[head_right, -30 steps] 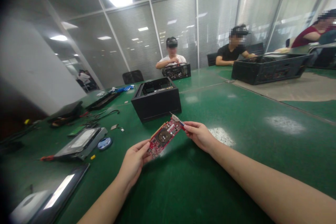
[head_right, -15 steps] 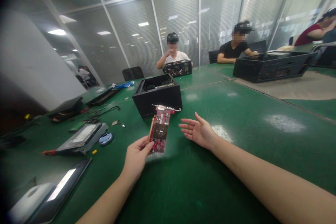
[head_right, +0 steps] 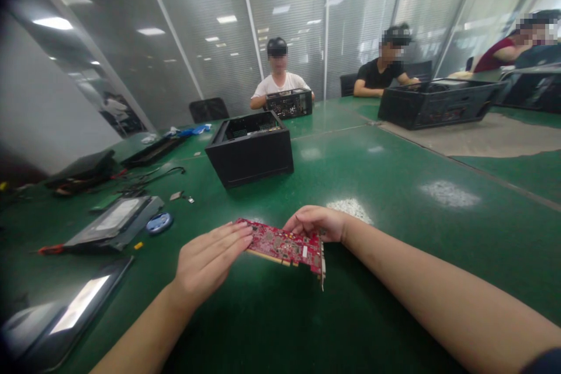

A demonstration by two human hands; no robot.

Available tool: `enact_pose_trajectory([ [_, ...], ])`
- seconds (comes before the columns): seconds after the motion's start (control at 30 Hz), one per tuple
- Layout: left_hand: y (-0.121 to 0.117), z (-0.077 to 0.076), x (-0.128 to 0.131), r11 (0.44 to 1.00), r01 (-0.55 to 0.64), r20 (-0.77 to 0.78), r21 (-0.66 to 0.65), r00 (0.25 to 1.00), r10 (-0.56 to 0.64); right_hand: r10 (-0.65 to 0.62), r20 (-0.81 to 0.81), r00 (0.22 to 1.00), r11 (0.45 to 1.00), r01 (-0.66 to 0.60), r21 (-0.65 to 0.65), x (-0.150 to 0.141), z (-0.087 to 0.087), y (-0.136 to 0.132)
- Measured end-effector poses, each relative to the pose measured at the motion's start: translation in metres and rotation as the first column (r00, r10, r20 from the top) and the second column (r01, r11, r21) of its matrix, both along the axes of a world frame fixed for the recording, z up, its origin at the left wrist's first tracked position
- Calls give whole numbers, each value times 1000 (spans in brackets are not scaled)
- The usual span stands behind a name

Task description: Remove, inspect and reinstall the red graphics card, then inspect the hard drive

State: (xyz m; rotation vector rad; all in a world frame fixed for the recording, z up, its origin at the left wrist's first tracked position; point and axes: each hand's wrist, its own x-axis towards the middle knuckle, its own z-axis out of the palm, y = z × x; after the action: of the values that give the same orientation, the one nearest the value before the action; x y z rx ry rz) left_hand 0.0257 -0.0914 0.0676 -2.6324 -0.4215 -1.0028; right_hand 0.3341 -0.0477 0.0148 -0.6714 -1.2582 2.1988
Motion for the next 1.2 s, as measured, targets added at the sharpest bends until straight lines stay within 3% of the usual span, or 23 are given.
enact_pose_trajectory([
  [0.4, 5, 4, -7, 1000, 1, 27, 8, 1000, -2, 200, 109, 974, 973, -211, 91, 2, -3, 1],
  [0.57, 7, 2, -7, 999, -43, 79, 21, 996, 41, 166, 109, 980, 970, -182, 163, -4, 0, -1],
  [0.7, 11, 1, -8, 986, -167, 206, 26, 966, 158, 70, 78, 995, 973, -86, 216, -11, -1, -4],
  [0.8, 17, -1, -12, 960, -270, 352, -74, 894, 278, -17, -5, 1000, 982, 18, 190, -14, -8, -1],
  [0.87, 23, -5, -15, 928, -331, 389, -173, 842, 373, -155, -90, 984, 979, 165, 119, -11, -11, 3],
  [0.97, 36, -11, -18, 873, -389, 346, -295, 808, 477, -465, -218, 858, 883, 468, -41, 1, -11, 16],
  [1.07, 56, -11, -13, 831, -442, 281, -339, 795, 537, -636, -288, 716, 766, 630, -126, 20, -9, 32],
  [1.2, 96, 16, 7, 798, -569, 51, -198, 807, 588, -747, -307, 590, 656, 728, -197, 40, -12, 49],
])
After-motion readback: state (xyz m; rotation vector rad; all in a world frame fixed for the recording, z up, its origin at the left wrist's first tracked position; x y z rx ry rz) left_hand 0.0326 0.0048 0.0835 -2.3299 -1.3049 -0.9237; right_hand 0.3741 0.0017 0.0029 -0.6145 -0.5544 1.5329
